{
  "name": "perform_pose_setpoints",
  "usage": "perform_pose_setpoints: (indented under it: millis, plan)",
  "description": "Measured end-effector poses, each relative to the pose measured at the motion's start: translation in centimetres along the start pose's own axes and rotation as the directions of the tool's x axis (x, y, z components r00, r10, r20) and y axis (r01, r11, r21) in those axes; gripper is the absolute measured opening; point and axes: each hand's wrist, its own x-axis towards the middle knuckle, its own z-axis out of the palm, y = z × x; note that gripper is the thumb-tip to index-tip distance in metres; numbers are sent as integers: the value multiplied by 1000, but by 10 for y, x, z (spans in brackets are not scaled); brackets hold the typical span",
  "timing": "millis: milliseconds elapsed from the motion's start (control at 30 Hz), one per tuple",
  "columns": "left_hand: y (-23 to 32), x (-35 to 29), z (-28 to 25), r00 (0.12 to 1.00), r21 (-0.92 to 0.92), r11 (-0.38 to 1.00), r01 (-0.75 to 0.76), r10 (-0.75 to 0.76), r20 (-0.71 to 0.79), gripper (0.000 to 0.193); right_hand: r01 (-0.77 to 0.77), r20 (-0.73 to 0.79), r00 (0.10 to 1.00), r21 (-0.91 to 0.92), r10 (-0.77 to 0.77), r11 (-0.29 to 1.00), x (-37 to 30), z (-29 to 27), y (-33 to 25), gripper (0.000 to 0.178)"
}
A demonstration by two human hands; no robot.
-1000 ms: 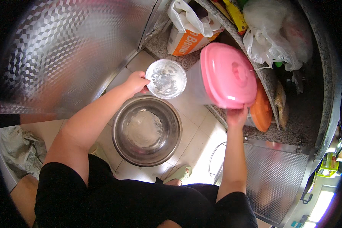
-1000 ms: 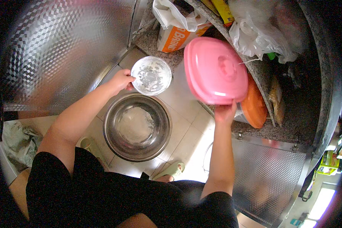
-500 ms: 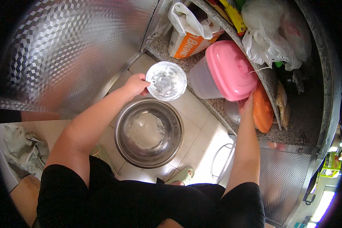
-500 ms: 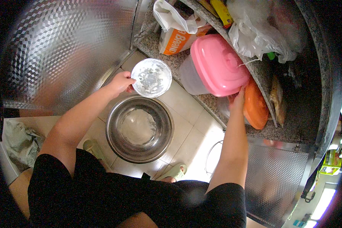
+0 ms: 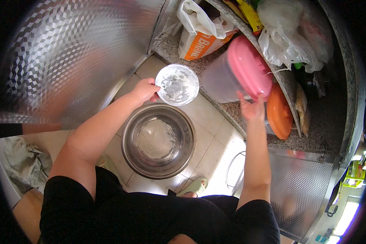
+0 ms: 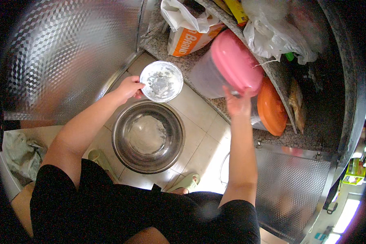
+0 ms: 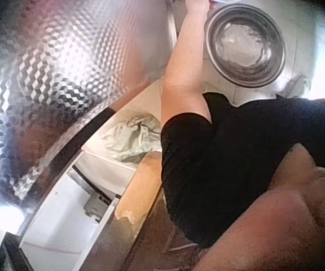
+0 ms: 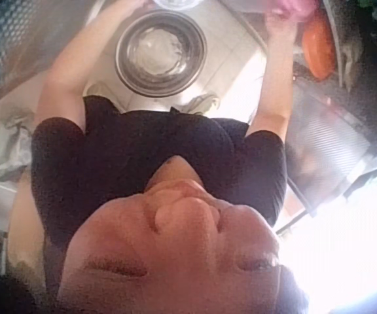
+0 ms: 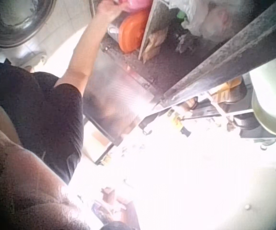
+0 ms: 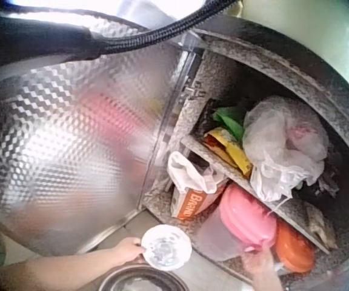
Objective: The person scoops flour from a bag into a metal bowl using a small plastic container, then adds a packet of yeast and mixes the dry ingredients by hand. They wash their hands and fill a white plate with water from the sink.
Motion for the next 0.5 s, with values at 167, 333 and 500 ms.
perform_pose_setpoints:
  millis: [167, 333, 500]
  plan:
    - [11, -10, 5, 1000, 29, 1000, -1, 1, -5, 13, -40, -209, 977, -35, 32, 999, 0, -23, -35, 47]
    - [10, -7, 10, 1000, 74, 997, -29, 29, 3, 13, -76, -212, 975, -64, 61, 995, -17, -48, -21, 50]
    - [17, -10, 15, 999, 207, 978, -19, 10, 42, 11, -19, -313, 945, -334, -92, 942, -46, -47, 20, 62]
